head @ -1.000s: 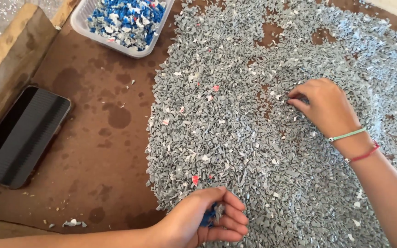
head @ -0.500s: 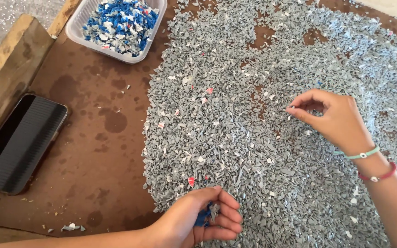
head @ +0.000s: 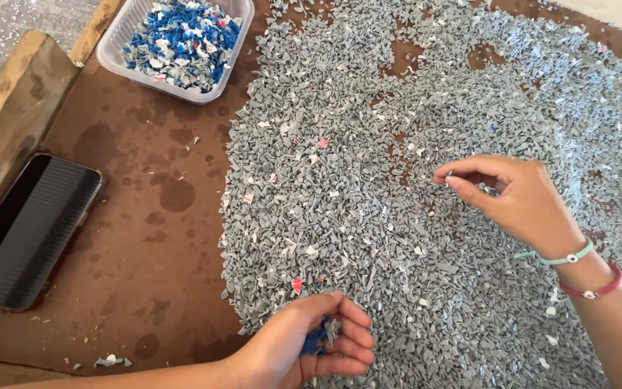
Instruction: The person sorts through a large pile of grey plastic shards on a wooden table, picking out blue and red pieces by hand and placing them into a white container. Another person's hands are briefly visible at the edge of the frame.
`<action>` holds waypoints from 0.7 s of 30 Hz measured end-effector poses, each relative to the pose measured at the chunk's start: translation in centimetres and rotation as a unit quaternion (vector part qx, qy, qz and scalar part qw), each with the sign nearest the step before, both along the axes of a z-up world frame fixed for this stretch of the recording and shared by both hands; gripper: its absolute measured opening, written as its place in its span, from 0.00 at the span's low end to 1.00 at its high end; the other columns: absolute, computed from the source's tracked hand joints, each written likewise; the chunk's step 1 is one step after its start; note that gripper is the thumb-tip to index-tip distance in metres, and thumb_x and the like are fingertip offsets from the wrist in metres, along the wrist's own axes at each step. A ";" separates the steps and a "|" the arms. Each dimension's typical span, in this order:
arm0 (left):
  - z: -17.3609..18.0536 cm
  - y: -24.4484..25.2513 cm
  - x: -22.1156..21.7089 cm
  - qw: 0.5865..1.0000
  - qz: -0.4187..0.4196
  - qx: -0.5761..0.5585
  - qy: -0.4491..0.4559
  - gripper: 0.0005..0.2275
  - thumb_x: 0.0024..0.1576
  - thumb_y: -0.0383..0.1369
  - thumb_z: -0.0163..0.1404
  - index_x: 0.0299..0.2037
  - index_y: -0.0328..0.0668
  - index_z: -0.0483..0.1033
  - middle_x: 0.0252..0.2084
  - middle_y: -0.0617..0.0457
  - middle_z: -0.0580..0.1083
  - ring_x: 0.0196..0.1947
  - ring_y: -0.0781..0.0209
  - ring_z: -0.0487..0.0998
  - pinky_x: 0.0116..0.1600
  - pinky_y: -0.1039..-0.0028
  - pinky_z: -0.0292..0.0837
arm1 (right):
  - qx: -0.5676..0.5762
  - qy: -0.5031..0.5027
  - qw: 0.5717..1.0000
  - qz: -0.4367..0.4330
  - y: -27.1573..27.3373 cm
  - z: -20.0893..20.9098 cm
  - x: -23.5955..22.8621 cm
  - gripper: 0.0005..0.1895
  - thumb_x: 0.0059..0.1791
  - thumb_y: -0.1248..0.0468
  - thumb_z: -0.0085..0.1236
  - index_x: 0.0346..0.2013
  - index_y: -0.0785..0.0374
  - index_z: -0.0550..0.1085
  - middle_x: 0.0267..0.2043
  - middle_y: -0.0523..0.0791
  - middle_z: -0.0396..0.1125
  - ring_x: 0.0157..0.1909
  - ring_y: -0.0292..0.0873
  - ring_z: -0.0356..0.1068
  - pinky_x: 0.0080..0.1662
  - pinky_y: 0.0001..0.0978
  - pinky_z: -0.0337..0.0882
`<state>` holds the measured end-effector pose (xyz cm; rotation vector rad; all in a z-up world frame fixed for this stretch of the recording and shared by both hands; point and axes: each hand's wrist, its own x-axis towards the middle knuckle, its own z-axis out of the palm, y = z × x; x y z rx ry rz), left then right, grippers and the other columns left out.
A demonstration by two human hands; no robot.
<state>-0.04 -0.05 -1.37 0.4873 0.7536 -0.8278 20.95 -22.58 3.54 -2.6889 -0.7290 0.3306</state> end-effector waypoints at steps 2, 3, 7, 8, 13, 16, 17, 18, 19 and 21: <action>-0.1 0.0 0.0 1.000 0.000 0.000 0.000 0.21 0.71 0.41 0.36 0.43 0.27 0.77 0.37 0.37 0.77 0.34 0.51 0.80 0.39 0.70 0.81 | -0.002 -0.010 1.000 0.011 0.0 0.0 -0.2 0.17 0.51 0.47 0.47 0.44 0.45 0.81 0.42 0.37 0.80 0.10 0.29 0.47 0.16 0.18 0.45; -0.1 0.0 0.0 1.000 0.000 0.000 0.000 0.22 0.71 0.42 0.36 0.44 0.27 0.77 0.38 0.37 0.77 0.34 0.51 0.80 0.39 0.70 0.81 | -0.005 -0.019 1.000 0.021 -0.1 0.0 -0.3 0.19 0.51 0.46 0.45 0.44 0.45 0.81 0.42 0.35 0.79 0.11 0.29 0.48 0.16 0.18 0.46; -0.2 0.0 0.0 1.000 0.004 0.000 -0.001 0.21 0.70 0.41 0.37 0.44 0.26 0.76 0.38 0.37 0.77 0.33 0.51 0.80 0.39 0.70 0.81 | -0.005 -0.016 1.000 0.023 0.0 0.0 -0.5 0.21 0.50 0.44 0.42 0.45 0.43 0.81 0.42 0.35 0.80 0.10 0.29 0.47 0.17 0.18 0.45; -0.2 -0.1 0.0 1.000 0.003 0.002 -0.005 0.21 0.70 0.41 0.37 0.43 0.26 0.76 0.38 0.37 0.77 0.33 0.51 0.80 0.39 0.70 0.81 | -0.007 -0.015 1.000 0.025 0.1 0.1 -0.6 0.21 0.51 0.45 0.42 0.46 0.42 0.81 0.42 0.35 0.79 0.10 0.30 0.47 0.17 0.18 0.46; -0.4 -0.2 -0.1 1.000 0.005 0.003 -0.018 0.21 0.70 0.40 0.36 0.43 0.27 0.76 0.37 0.37 0.77 0.33 0.51 0.80 0.39 0.70 0.81 | 0.001 -0.012 0.998 0.056 -0.6 -0.8 -0.6 0.22 0.53 0.46 0.39 0.47 0.45 0.80 0.41 0.37 0.80 0.08 0.29 0.49 0.14 0.17 0.47; -0.1 -0.1 -0.1 0.999 0.005 0.012 -0.032 0.20 0.70 0.39 0.35 0.42 0.27 0.75 0.37 0.37 0.77 0.33 0.52 0.80 0.39 0.71 0.81 | -0.003 -0.062 0.991 0.120 -1.0 -1.2 -1.4 0.22 0.53 0.47 0.38 0.49 0.46 0.79 0.40 0.39 0.79 0.08 0.27 0.51 0.13 0.13 0.50; -0.2 -0.1 -0.2 0.999 0.004 0.010 -0.031 0.20 0.70 0.39 0.35 0.43 0.27 0.75 0.38 0.37 0.77 0.34 0.51 0.80 0.40 0.70 0.81 | 0.010 -0.112 0.978 0.178 -1.2 -1.5 -1.8 0.17 0.54 0.55 0.43 0.50 0.53 0.78 0.41 0.43 0.78 0.24 0.33 0.65 0.25 0.17 0.66; -0.3 -0.1 -0.2 1.000 0.003 0.007 -0.031 0.20 0.70 0.40 0.35 0.43 0.27 0.75 0.38 0.37 0.77 0.34 0.51 0.80 0.40 0.70 0.82 | 0.023 -0.162 0.958 0.235 -1.3 -1.7 -2.2 0.14 0.54 0.62 0.47 0.51 0.59 0.77 0.42 0.47 0.78 0.39 0.39 0.79 0.38 0.22 0.82; -0.5 -0.1 -0.3 0.999 0.004 0.009 -0.031 0.20 0.70 0.40 0.35 0.43 0.27 0.75 0.38 0.37 0.77 0.34 0.51 0.80 0.40 0.70 0.82 | 0.025 -0.163 0.958 0.235 -1.6 -1.8 -2.8 0.14 0.54 0.62 0.47 0.51 0.59 0.77 0.42 0.47 0.78 0.39 0.39 0.79 0.38 0.22 0.82; -0.9 -0.1 -0.4 0.999 0.002 -0.002 -0.046 0.20 0.70 0.40 0.35 0.43 0.28 0.75 0.38 0.37 0.77 0.36 0.51 0.80 0.41 0.70 0.82 | -0.044 -0.243 0.901 0.357 -2.2 -2.1 -3.9 0.24 0.42 0.72 0.63 0.53 0.58 0.75 0.50 0.44 0.75 0.48 0.42 0.77 0.51 0.29 0.80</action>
